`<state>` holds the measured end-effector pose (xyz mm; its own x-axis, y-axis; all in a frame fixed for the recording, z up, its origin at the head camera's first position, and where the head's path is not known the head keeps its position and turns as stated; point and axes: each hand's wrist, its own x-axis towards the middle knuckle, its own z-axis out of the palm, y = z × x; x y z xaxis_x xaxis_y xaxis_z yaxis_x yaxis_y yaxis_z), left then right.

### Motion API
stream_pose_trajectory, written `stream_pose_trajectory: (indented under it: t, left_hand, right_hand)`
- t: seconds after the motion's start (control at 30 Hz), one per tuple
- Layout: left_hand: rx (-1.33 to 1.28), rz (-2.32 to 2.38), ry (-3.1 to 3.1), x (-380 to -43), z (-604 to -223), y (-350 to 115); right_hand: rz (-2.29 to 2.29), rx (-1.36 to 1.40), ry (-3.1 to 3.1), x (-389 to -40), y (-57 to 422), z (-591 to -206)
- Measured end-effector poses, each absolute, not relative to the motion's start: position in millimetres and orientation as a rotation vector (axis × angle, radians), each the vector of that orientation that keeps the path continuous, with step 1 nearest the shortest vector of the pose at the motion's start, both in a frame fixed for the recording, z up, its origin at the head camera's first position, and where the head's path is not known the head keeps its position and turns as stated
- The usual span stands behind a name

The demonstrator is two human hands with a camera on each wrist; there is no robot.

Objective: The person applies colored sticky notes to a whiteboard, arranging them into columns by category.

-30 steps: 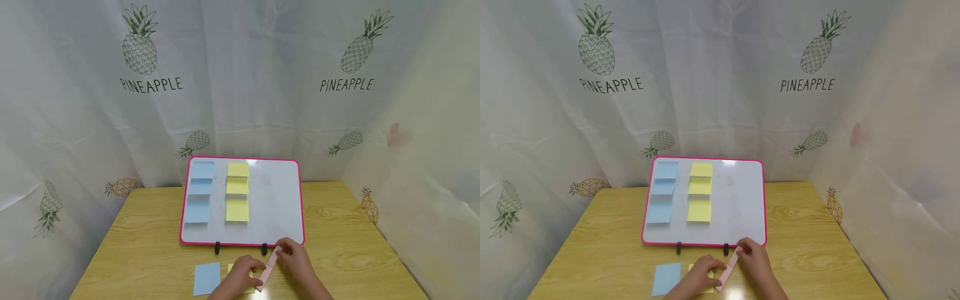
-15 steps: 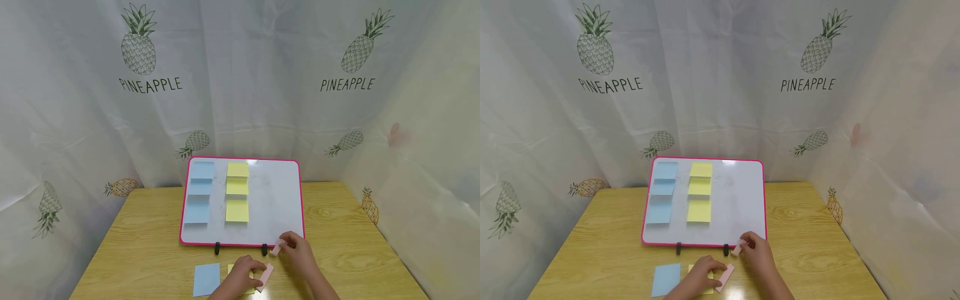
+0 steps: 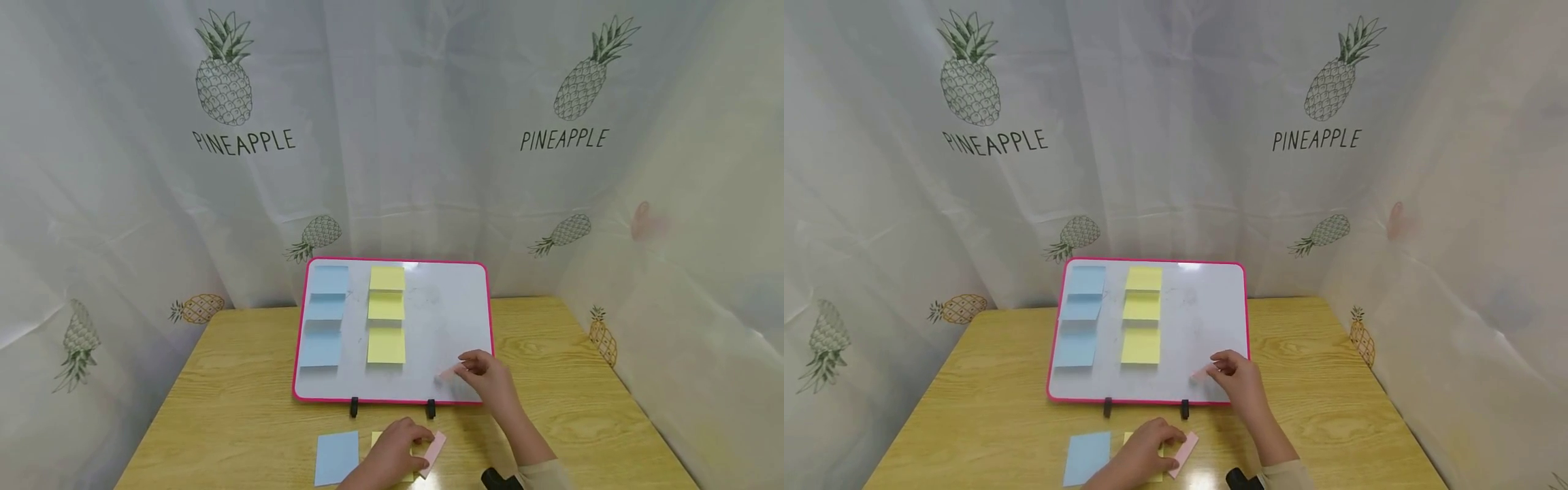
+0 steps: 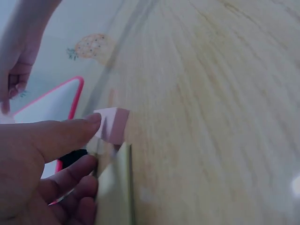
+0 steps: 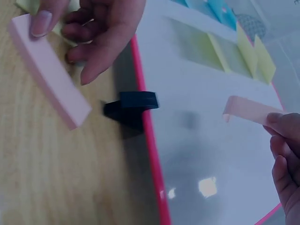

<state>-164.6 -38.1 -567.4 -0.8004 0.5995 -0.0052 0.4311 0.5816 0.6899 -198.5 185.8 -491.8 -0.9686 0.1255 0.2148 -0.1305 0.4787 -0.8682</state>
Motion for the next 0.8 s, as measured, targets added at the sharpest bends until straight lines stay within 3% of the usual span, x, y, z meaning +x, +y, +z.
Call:
stream_pose_trajectory:
  t: [0.3,0.8]
  left_hand:
    - [0.844,1.066,2.642,-179,-521,-35]
    - [1.148,0.809,3.043,-237,-451,-34]
  right_hand:
    - [1.561,0.040,-2.335,-222,182,-470]
    - [1.542,0.127,-2.170,-277,169,-458]
